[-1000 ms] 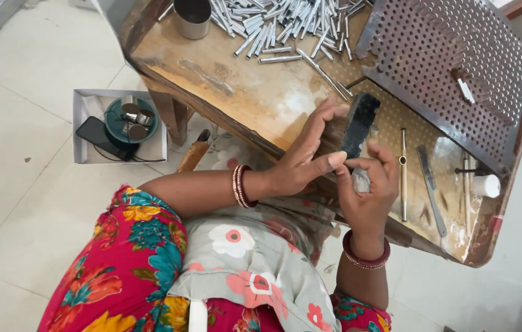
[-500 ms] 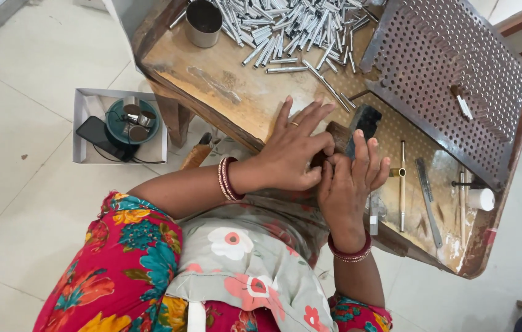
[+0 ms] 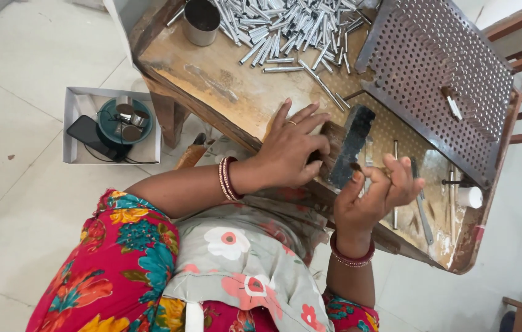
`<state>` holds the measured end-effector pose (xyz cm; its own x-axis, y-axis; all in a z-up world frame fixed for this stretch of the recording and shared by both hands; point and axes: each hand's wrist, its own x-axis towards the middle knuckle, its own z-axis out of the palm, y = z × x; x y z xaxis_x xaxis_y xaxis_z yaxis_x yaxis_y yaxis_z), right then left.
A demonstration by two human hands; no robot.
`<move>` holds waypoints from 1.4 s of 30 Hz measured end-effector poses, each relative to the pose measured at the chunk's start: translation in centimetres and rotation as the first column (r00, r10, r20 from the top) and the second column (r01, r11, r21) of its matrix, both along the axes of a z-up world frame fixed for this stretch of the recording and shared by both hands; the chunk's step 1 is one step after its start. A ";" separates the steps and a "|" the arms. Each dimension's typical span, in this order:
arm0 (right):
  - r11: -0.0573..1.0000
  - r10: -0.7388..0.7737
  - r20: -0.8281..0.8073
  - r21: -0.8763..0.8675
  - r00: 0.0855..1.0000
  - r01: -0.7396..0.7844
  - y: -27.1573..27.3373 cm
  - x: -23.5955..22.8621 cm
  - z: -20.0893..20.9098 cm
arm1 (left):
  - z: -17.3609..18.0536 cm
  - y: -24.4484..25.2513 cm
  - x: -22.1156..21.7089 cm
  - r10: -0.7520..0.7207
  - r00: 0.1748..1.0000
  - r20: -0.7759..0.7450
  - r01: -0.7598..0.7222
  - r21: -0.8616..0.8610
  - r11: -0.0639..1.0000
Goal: The person repeatedly picks up small metal pins from a pile on a wooden table, files the ends using a metal file, and places the finished pins onto a perforated metal tray. The person handles the pins one at a time, rotating them to file different sides.
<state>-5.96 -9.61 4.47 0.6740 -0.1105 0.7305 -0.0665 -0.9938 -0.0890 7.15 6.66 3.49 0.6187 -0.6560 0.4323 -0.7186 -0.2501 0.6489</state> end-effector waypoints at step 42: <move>0.655 0.134 0.019 0.749 0.991 -0.103 -12.0 -2.4 -0.3 | 1.1 -17.7 -0.7 -0.362 0.932 0.024 0.361 0.043 0.932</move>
<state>-8.38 -21.60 4.14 0.7434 -0.5252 0.4141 0.0289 -0.5934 -0.8044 6.42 -11.07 4.62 0.3237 -0.8484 0.4189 -0.7846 0.0068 0.6200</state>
